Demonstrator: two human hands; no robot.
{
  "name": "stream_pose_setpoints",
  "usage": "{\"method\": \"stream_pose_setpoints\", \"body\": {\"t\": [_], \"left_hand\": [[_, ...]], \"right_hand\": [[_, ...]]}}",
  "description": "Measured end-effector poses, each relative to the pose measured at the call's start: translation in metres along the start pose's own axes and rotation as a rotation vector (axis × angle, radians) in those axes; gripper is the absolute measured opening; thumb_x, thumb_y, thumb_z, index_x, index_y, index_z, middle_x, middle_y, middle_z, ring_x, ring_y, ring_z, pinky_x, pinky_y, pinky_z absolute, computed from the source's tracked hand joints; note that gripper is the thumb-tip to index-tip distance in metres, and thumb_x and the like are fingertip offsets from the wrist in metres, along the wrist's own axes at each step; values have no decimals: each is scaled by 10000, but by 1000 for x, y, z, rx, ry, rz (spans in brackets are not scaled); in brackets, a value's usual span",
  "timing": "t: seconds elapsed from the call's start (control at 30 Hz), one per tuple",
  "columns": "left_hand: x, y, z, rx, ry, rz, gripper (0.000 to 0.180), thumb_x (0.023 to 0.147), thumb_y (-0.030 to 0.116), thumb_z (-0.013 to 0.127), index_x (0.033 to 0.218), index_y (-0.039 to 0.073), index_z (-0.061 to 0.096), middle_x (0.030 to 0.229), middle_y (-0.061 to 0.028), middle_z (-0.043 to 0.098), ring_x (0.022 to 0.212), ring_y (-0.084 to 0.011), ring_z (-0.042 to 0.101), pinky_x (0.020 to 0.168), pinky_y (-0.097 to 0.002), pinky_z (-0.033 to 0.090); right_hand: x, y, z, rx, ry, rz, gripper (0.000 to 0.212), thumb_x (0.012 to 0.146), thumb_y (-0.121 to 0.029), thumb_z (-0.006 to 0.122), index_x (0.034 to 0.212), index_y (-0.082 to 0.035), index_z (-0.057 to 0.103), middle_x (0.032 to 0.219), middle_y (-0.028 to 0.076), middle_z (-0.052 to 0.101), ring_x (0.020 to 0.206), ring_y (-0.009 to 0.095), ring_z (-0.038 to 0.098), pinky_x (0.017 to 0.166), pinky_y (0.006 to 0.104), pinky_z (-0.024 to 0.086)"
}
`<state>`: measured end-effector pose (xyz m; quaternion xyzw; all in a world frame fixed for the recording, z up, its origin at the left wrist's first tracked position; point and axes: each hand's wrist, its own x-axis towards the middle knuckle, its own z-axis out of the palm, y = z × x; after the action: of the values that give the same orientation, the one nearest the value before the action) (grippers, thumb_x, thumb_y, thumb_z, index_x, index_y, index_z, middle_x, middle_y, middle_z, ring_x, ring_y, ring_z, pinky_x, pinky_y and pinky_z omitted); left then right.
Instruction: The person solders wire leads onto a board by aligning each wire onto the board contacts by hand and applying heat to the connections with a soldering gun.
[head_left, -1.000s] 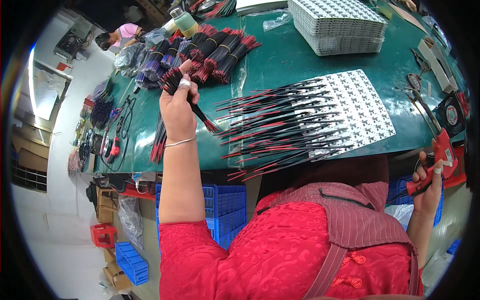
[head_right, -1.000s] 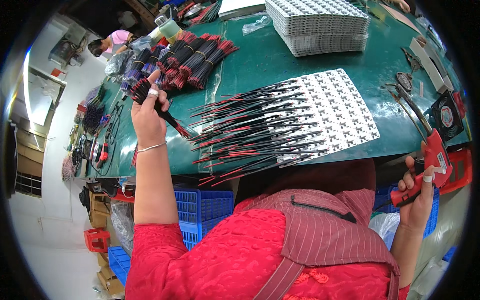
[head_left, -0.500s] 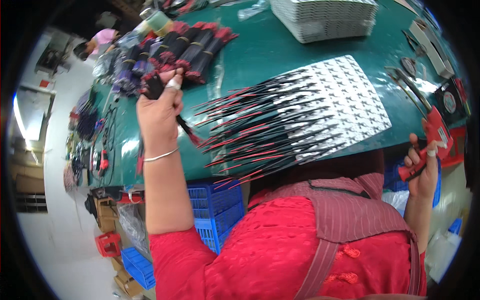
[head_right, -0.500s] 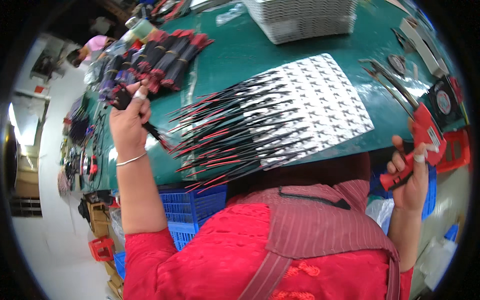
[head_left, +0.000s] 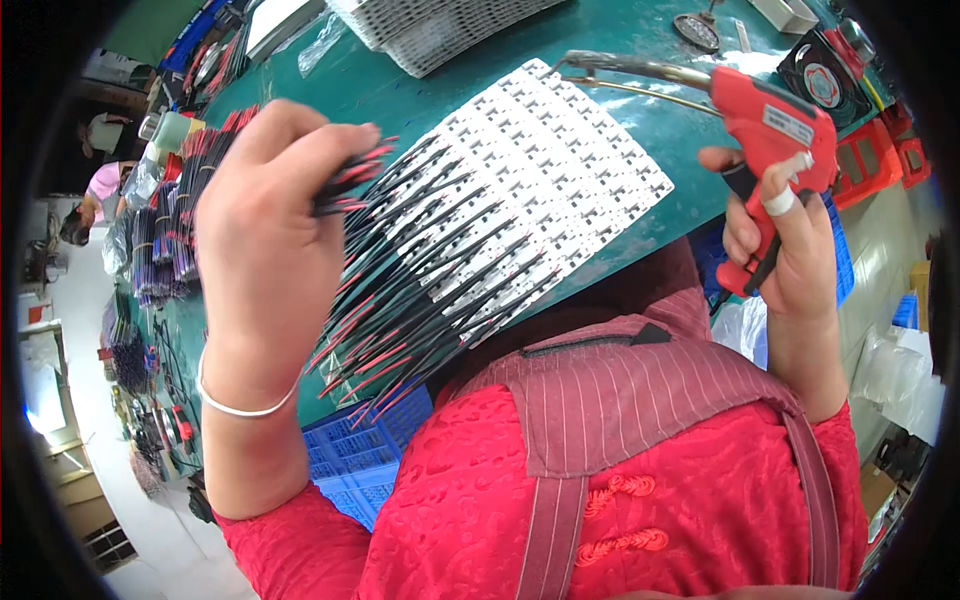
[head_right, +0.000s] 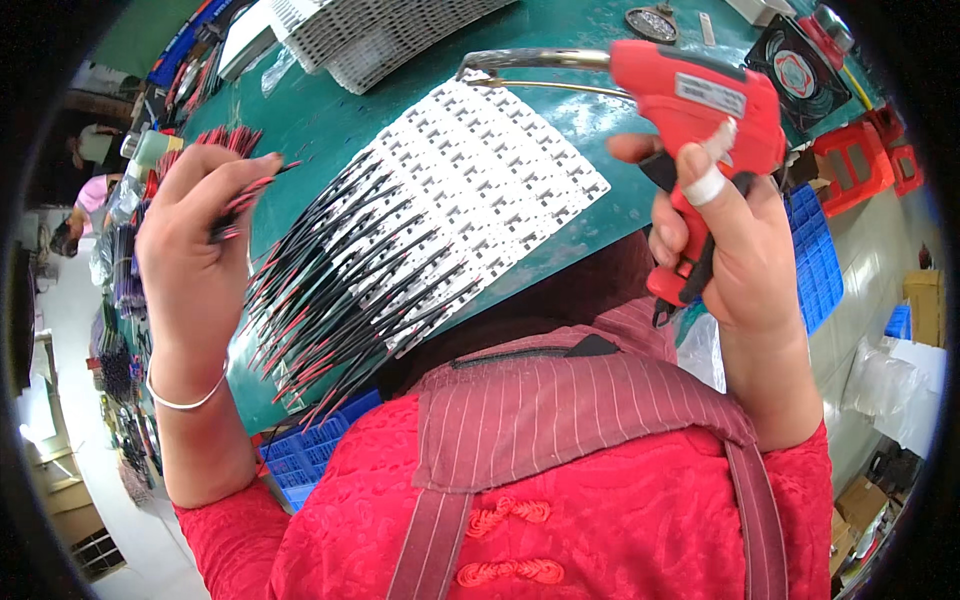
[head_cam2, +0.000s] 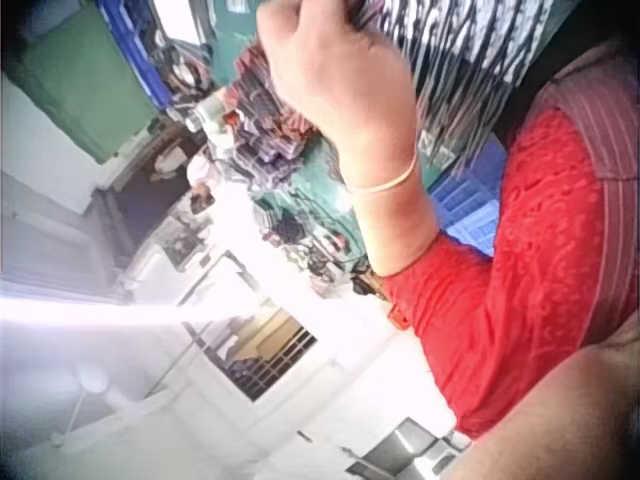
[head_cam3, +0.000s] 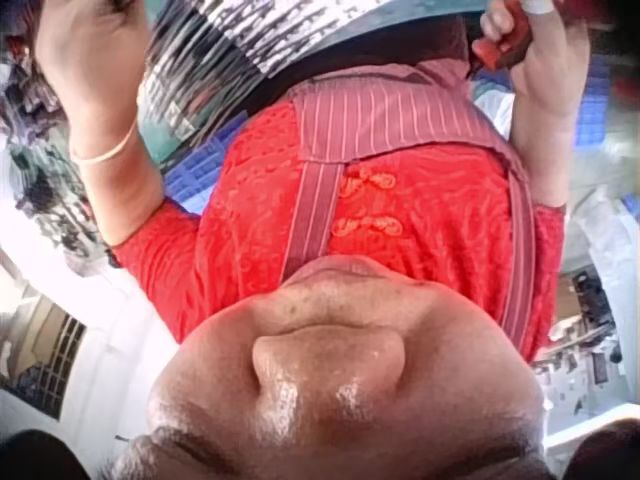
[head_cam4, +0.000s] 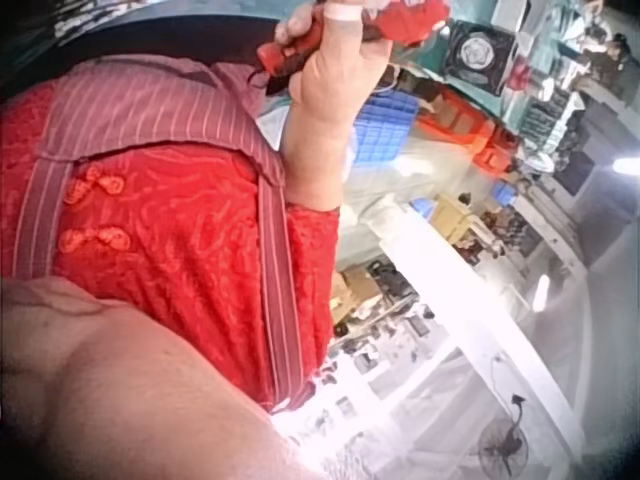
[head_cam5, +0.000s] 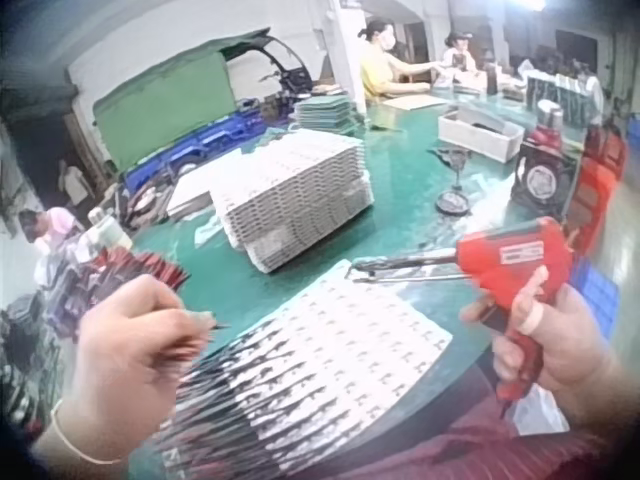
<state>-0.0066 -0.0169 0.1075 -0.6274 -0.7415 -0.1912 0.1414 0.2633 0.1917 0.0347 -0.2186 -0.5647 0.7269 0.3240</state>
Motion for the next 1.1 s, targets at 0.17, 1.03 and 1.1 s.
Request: {"method": "stream_pose_setpoints", "body": {"t": [0.17,1.03,1.1], "left_hand": [[23,-3,48,190,-24,131,366,675,-132,621,979,42,729,878,-114,608,780,-293,633,686,-379,501],[11,-42,140,26,-6,21,445,637,-131,652,1041,43,723,905,-100,604,802,-291,629,707,-382,519],[10,-42,139,25,-37,12,467,619,-129,660,1045,52,725,911,-97,603,801,-292,628,705,-385,519]], "right_hand": [[20,3,6,-94,-58,150,336,1002,-238,592,1240,0,589,999,126,698,562,44,471,509,221,425],[53,32,51,-381,-198,79,276,954,-134,601,1165,38,649,824,27,640,551,37,480,505,212,402],[54,34,53,-390,-178,21,270,954,-130,601,1162,34,650,894,37,670,567,38,494,517,212,417]]}}
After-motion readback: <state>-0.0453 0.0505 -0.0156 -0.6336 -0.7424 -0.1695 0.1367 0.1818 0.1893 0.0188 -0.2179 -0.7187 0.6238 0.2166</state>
